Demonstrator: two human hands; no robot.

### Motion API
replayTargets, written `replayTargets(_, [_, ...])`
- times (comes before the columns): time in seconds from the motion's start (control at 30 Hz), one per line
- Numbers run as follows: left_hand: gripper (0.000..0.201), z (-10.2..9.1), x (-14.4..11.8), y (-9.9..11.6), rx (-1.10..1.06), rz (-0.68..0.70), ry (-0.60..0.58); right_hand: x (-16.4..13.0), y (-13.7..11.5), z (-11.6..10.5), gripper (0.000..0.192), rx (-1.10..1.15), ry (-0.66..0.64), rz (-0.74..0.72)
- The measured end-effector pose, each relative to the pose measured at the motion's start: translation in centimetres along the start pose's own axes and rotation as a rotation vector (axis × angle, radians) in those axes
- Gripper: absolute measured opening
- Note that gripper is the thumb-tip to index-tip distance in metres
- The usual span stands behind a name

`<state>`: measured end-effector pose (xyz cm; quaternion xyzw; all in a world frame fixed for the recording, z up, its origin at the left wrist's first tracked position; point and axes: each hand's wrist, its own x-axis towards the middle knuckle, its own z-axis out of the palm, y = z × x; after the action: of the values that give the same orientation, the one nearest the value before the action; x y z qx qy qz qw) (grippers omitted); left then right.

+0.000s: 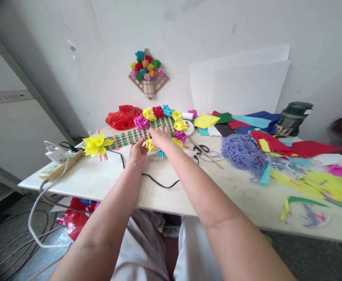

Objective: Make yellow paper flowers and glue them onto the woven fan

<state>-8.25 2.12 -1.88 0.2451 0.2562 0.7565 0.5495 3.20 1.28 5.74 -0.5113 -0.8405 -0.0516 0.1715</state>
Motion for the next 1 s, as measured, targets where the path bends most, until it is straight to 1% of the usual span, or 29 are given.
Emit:
replayTargets(0.17, [0.021, -0.4, 0.5, -0.3, -0.015, -0.005, 0.014, 0.0, 0.2, 0.0, 0.035, 0.123, -0.005, 0.025])
replayTargets(0.37, [0.019, -0.3, 0.4, -0.3, -0.019, -0.012, 0.021, 0.1, 0.7, -0.4, 0.037, 0.212, -0.069, 0.020])
replayTargets(0.53, [0.015, -0.5, 0.7, -0.4, -0.022, -0.031, 0.024, 0.1, 1.0, -0.1, 0.024, 0.166, 0.019, -0.033])
replayTargets(0.67, [0.016, -0.4, 0.6, -0.3, -0.051, -0.014, 0.038, 0.2, 1.4, -0.3, 0.022, 0.202, 0.077, -0.085])
replayTargets(0.73, [0.016, -0.3, 0.5, -0.2, -0.065, -0.012, 0.048, 0.0, 1.6, -0.5, 0.022, 0.266, 0.154, -0.067])
replayTargets(0.8, [0.013, -0.2, 0.3, 0.0, -0.080, -0.018, 0.067, -0.4, 1.9, -0.3, 0.021, 0.359, 0.299, 0.010])
replayTargets(0.9, [0.009, 0.0, 0.2, 0.3, -0.124, -0.024, 0.096, -1.8, 2.3, 0.6, 0.027, 0.516, 0.597, 0.236])
replayTargets(1.0, [0.007, 0.2, 0.0, 0.6, -0.168, -0.028, 0.117, -3.4, 2.6, 1.8, 0.034, 0.583, 0.853, 0.510])
